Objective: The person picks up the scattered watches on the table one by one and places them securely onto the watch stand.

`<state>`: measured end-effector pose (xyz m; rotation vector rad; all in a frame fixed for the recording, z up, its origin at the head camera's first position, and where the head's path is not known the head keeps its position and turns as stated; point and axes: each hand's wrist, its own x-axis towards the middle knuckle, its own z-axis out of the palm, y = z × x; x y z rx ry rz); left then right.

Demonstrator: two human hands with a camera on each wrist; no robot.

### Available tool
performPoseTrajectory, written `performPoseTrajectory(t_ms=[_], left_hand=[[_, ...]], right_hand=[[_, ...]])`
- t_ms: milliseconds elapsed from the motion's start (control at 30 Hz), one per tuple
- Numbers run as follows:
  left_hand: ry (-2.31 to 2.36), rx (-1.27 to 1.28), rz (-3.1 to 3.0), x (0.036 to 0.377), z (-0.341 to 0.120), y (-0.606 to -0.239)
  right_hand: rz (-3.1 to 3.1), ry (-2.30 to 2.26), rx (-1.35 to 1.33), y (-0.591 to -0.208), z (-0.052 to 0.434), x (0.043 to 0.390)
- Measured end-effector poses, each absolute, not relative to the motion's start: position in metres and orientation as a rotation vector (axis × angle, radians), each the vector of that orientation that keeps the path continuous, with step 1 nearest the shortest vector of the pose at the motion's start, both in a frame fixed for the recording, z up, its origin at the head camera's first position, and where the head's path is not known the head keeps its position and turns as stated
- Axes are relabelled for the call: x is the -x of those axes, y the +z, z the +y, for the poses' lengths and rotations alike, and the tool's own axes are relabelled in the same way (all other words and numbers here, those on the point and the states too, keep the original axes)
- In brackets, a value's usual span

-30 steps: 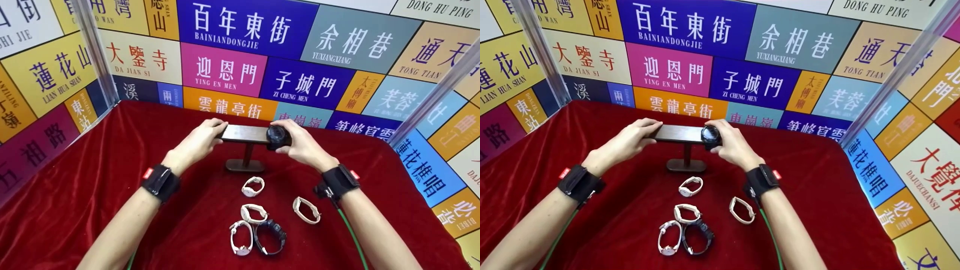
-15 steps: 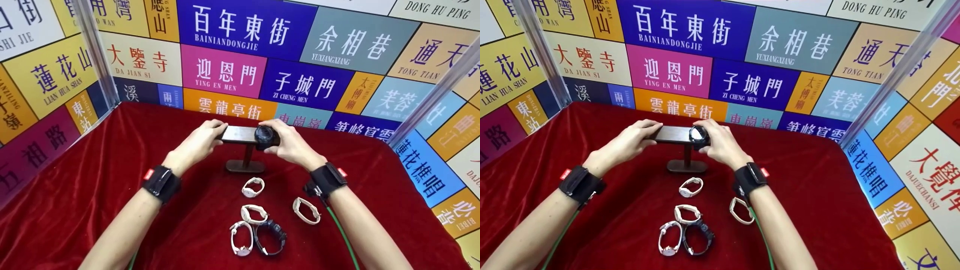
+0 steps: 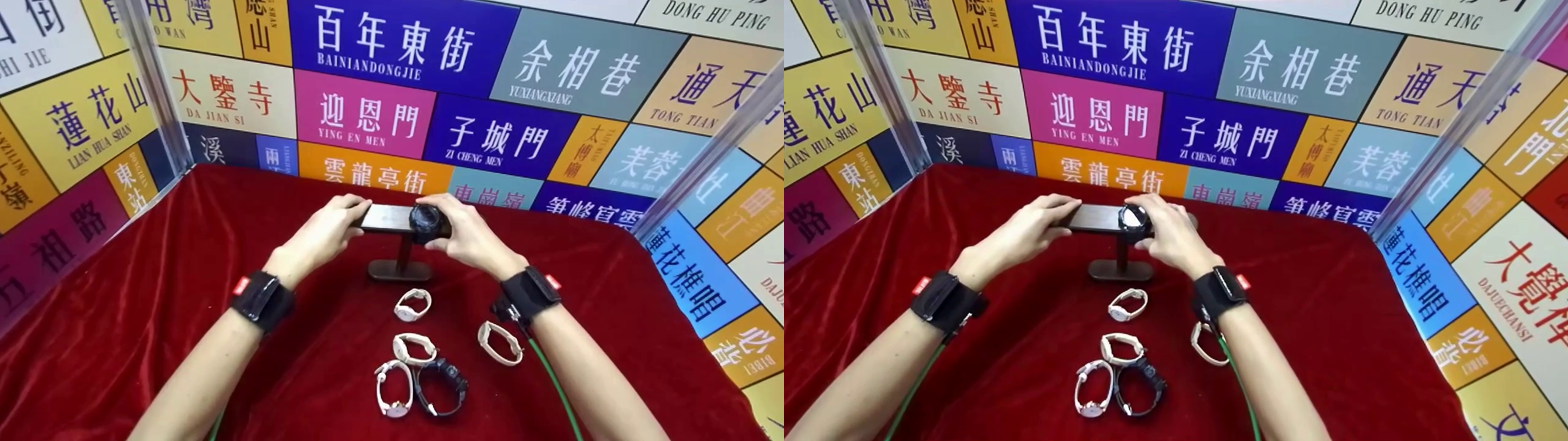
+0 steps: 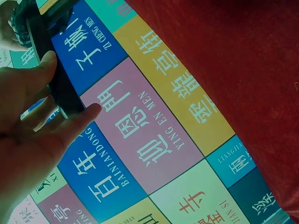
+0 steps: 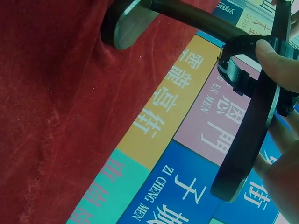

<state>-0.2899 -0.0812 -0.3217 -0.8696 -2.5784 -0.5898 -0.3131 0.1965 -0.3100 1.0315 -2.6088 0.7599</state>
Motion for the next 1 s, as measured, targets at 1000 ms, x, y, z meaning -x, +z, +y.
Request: performPoseTrajectory(t_ms=[1000], left_hand=[[-0.615,0.978,-2.592,0.22,-0.058,-0.343]], right_hand=[[-2.991,0.352,-0.6,-0.386,0.292,0.183]])
